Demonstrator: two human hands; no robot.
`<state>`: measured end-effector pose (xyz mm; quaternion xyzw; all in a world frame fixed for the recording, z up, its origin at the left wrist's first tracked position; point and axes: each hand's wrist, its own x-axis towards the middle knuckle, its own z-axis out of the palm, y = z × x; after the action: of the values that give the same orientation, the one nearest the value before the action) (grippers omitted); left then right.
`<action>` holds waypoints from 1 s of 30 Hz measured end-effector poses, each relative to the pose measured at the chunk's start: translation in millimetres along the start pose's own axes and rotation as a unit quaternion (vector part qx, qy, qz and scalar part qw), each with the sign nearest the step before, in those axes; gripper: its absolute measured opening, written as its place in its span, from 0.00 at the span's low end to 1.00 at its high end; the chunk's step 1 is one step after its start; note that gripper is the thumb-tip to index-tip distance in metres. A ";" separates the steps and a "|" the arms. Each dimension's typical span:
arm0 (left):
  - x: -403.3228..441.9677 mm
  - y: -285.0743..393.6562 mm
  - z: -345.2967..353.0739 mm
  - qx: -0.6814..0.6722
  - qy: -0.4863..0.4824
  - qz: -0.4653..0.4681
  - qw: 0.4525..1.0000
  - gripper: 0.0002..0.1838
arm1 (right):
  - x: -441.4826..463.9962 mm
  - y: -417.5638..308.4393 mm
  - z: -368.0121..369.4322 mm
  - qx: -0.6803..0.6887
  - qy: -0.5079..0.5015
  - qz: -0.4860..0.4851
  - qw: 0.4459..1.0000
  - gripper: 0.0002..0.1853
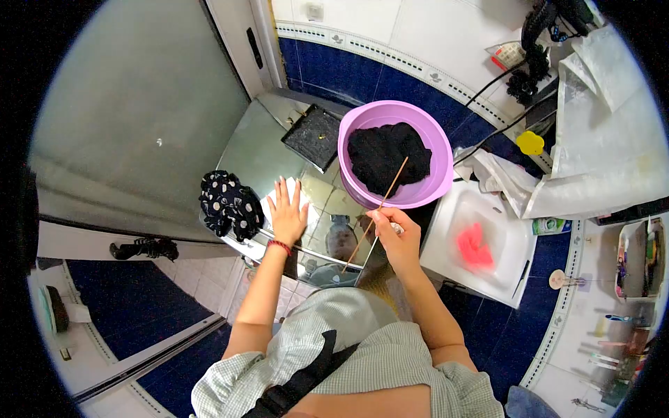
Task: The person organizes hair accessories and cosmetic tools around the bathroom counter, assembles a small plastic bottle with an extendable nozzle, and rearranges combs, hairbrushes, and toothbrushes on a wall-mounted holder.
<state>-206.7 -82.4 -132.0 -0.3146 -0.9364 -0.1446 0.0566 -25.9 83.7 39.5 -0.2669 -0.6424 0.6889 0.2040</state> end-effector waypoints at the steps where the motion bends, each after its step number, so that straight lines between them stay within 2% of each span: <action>1: 9.2 -4.5 1.1 0.000 -0.003 0.010 1.000 0.34 | -1.2 2.2 -1.6 -0.002 0.001 0.004 1.000 0.10; 4: 22.4 -11.6 4.2 -0.015 0.015 0.020 1.000 0.35 | -5.8 2.7 -4.6 -0.013 -0.004 0.030 0.999 0.10; 7: -8.3 5.4 -9.1 -0.082 0.023 -0.022 0.996 0.34 | -10.6 6.4 -10.2 -0.045 -0.008 0.002 0.999 0.09; 8: -24.2 3.6 3.3 -0.089 0.021 -0.007 0.996 0.34 | -12.0 7.0 -12.4 -0.054 -0.004 -0.008 0.998 0.09; 12: -42.1 -1.5 11.3 -0.106 0.039 0.018 0.993 0.27 | -12.9 8.0 -21.6 -0.106 0.005 0.012 0.994 0.09; 17: -34.0 -4.5 0.8 -0.160 0.095 0.024 0.982 0.22 | -7.5 11.6 -19.1 -0.098 -0.009 -0.020 0.995 0.09; 18: -30.7 -4.3 -0.1 -0.160 0.135 0.033 0.977 0.17 | -6.7 11.4 -16.2 -0.090 -0.011 -0.033 0.995 0.10; 21: -25.5 -9.5 0.9 -0.164 0.115 0.024 0.979 0.16 | -7.6 12.8 -10.5 -0.085 -0.025 -0.052 0.995 0.10; 23: -19.8 -7.4 -2.3 -0.186 0.141 0.023 0.972 0.13 | -9.2 15.4 -8.5 -0.087 -0.032 -0.058 0.994 0.10; 25: -4.4 -5.1 0.7 -0.203 0.176 0.029 0.963 0.12 | -10.0 19.7 -8.5 -0.093 -0.037 -0.063 0.993 0.10; 27: 21.8 -1.1 9.6 -0.209 0.170 -0.004 0.963 0.10 | -10.2 21.5 -9.7 -0.103 -0.040 -0.064 0.992 0.09; 30: 55.6 12.9 24.9 -0.166 0.230 0.020 0.959 0.08 | -11.0 25.5 -10.4 -0.106 -0.036 -0.061 0.992 0.09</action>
<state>-243.5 -33.1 -141.7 -0.2969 -0.8546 -0.3649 0.2200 -9.3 82.5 14.9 -0.2223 -0.7341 0.6119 0.1931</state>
